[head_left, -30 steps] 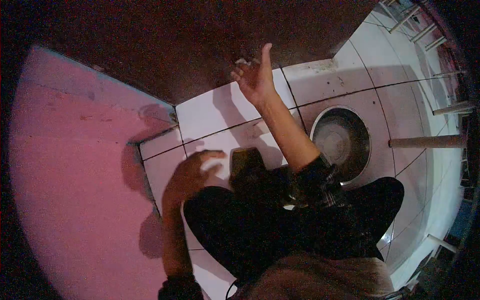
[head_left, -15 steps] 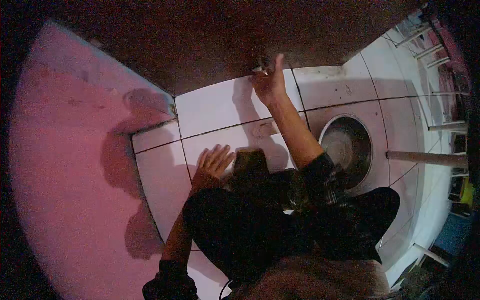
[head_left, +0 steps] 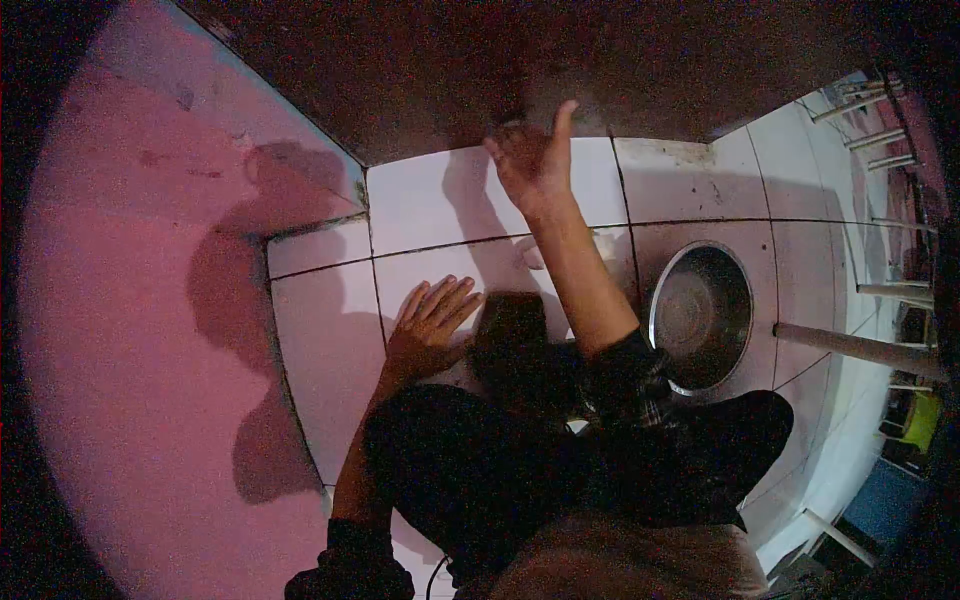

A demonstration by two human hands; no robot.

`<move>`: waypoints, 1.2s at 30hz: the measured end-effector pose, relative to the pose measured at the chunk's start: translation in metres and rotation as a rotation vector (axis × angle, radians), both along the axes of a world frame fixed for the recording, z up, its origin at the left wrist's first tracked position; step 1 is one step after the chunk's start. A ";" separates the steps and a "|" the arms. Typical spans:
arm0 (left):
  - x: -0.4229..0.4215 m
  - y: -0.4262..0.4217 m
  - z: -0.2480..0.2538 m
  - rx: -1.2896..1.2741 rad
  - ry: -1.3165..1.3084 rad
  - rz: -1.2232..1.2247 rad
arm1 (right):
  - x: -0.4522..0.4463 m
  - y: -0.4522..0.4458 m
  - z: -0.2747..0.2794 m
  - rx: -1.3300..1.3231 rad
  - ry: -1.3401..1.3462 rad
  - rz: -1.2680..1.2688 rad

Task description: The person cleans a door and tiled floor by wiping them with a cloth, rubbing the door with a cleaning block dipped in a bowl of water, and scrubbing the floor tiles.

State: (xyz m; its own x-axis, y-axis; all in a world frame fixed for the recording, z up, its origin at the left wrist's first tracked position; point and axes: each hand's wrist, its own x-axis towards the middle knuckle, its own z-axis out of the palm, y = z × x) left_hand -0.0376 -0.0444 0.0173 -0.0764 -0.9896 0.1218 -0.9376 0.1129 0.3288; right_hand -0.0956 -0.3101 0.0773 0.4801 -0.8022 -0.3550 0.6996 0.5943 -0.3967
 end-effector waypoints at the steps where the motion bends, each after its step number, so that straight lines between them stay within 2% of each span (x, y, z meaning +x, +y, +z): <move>1: 0.000 0.000 0.001 0.008 0.010 0.003 | 0.003 -0.001 -0.004 0.038 -0.003 -0.004; 2: 0.000 0.001 0.001 0.017 0.021 0.005 | 0.004 -0.001 -0.008 0.076 -0.006 -0.010; 5: 0.000 -0.002 0.001 0.032 0.008 0.016 | -0.005 0.009 0.026 0.012 -0.097 0.004; 8: -0.002 0.001 -0.001 0.027 0.039 0.019 | -0.002 0.010 0.027 0.057 -0.183 -0.013; 11: -0.002 0.000 0.001 0.021 0.025 0.021 | 0.006 0.007 -0.007 0.011 -0.066 0.005; 14: 0.000 -0.002 0.001 -0.001 0.018 0.012 | 0.001 0.004 -0.001 -0.069 -0.075 -0.018; 17: -0.002 0.000 0.003 0.025 0.036 0.030 | -0.005 0.015 0.048 -0.022 -0.207 -0.018; 20: -0.001 -0.002 0.002 0.026 0.027 0.022 | 0.003 0.006 0.010 -0.055 -0.098 -0.053; 21: -0.001 -0.001 0.000 0.022 0.022 0.018 | 0.004 0.004 -0.003 0.007 -0.017 -0.040; 24: 0.000 0.000 -0.003 0.026 -0.010 0.010 | -0.001 -0.004 -0.012 0.038 -0.021 -0.036; 28: -0.001 0.002 0.002 0.033 -0.014 0.019 | -0.006 0.015 0.058 0.003 -0.179 -0.045; 32: 0.001 0.001 -0.005 0.000 -0.015 0.004 | -0.004 0.010 0.028 0.009 -0.101 -0.053; 33: 0.001 0.001 -0.006 -0.016 -0.010 -0.002 | -0.006 0.009 0.038 0.076 -0.125 -0.060; 36: 0.001 0.000 -0.001 0.031 0.005 -0.005 | -0.017 0.011 0.072 0.016 -0.288 -0.034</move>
